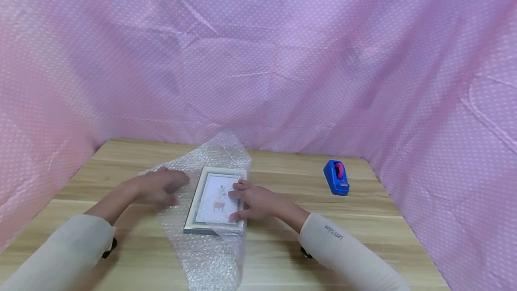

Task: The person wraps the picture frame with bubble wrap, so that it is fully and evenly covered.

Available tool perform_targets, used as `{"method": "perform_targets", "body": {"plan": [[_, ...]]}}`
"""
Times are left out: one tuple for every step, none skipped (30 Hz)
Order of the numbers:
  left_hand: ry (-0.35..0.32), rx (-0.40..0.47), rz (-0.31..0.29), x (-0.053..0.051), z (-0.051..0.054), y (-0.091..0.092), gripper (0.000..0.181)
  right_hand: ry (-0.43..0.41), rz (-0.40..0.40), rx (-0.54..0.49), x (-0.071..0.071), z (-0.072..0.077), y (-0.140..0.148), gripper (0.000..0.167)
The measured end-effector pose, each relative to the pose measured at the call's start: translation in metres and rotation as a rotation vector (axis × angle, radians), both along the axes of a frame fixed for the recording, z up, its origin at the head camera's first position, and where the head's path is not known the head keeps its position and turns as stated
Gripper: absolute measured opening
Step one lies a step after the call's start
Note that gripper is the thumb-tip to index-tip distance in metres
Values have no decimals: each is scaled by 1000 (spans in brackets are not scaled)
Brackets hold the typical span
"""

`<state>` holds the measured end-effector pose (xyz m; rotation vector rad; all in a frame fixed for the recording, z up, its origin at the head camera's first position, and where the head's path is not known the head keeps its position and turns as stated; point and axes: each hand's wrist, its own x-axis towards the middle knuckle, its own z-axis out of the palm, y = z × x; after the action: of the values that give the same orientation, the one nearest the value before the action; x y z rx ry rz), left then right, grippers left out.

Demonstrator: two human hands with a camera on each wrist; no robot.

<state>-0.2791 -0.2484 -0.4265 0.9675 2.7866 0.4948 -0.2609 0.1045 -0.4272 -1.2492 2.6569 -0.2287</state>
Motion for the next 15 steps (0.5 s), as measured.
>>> {"method": "perform_targets", "body": {"plan": [[24, -16, 22, -2, 0, -5, 57, 1, 4, 2, 0, 0, 0, 73], [45, -28, 47, -5, -1, -11, 55, 5, 7, 4, 0, 0, -1, 73], [63, -39, 80, -7, -1, -17, 55, 7, 10, 4, 0, 0, -1, 73], [73, -48, 116, -9, -2, -23, 55, 7, 11, 5, 0, 0, -1, 73], [83, -56, 142, -12, -2, -30, 56, 10, 11, 5, 0, -1, -1, 73], [83, -63, 174, -14, -3, -36, 58, 11, 10, 5, 0, -1, -1, 74], [68, -60, 206, -16, -4, -42, 60, 9, 8, 9, 0, -2, -1, 74], [46, -50, 236, -16, -4, -48, 63, 7, 4, 11, -1, -2, -1, 75], [19, -37, 261, -17, -5, -53, 65, 7, 1, 14, -1, -3, -2, 75], [-8, -20, 280, -18, -5, -58, 68, 7, -3, 17, -1, -3, -2, 76], [-39, 1, 297, -18, -5, -62, 71, 6, -6, 20, -1, -3, -2, 76], [-85, 35, 319, -18, -4, -66, 73, 4, -9, 23, -1, -3, -2, 77], [-118, 68, 339, -18, -4, -69, 75, 4, -11, 25, -1, -3, -2, 77], [-135, 102, 359, -18, -3, -71, 75, 4, -12, 26, -1, -3, -2, 77], [-160, 139, 382, -19, -2, -73, 75, 3, -13, 26, -1, -2, -2, 77]]}}
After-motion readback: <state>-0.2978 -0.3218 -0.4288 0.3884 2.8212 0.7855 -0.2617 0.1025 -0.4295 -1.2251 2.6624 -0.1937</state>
